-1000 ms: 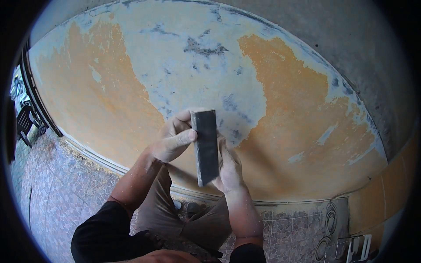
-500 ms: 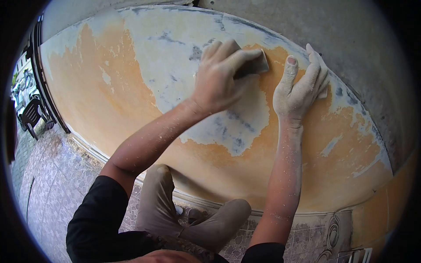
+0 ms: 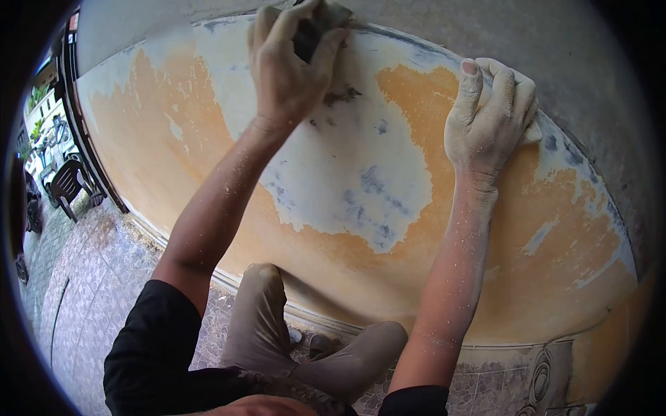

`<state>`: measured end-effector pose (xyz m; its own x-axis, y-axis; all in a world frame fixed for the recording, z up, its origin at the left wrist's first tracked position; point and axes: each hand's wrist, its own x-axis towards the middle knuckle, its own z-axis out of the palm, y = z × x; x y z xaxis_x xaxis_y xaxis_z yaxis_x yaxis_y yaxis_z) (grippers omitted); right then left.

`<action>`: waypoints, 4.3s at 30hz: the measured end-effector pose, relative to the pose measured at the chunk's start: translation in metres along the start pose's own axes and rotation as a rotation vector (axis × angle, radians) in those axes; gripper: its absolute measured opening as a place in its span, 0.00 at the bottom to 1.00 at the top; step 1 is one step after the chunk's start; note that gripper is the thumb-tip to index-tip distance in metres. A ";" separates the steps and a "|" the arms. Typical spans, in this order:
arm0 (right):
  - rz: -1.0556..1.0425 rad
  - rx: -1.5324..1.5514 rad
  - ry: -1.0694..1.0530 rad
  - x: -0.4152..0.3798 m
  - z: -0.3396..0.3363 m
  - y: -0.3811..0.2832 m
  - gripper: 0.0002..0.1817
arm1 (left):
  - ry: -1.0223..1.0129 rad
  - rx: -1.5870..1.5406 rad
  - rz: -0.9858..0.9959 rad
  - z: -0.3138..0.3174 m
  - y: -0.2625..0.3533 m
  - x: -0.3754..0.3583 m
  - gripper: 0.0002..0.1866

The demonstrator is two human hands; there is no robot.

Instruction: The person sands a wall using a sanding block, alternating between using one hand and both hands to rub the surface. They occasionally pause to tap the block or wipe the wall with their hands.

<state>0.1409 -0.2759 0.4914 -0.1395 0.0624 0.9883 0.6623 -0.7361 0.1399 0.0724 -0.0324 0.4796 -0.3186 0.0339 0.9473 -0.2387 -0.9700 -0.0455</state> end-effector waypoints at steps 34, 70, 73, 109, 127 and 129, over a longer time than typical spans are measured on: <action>0.384 0.114 -0.067 0.006 -0.010 -0.033 0.37 | -0.443 -0.057 -0.059 -0.100 0.018 -0.194 0.30; 0.427 0.258 -0.131 0.004 -0.014 -0.026 0.31 | -0.531 -0.108 -0.008 -0.131 0.011 -0.233 0.28; 0.262 0.290 -0.175 -0.004 -0.019 0.025 0.24 | -0.195 -0.078 -0.237 -0.137 -0.053 -0.205 0.35; 0.371 -0.133 -0.010 0.001 -0.001 -0.006 0.37 | 0.422 0.085 -1.021 -0.210 -0.209 -0.204 0.26; 0.398 0.011 -0.127 0.014 -0.026 -0.088 0.32 | 0.087 0.021 -1.374 -0.248 -0.123 -0.242 0.28; 0.396 0.015 -0.170 0.015 -0.029 -0.088 0.33 | 0.214 0.030 -1.334 -0.235 -0.145 -0.223 0.28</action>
<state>0.0592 -0.2296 0.4919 0.2502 -0.1123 0.9617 0.6511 -0.7156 -0.2530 -0.0377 0.1568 0.2006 0.0020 0.9807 0.1955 -0.4567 -0.1731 0.8726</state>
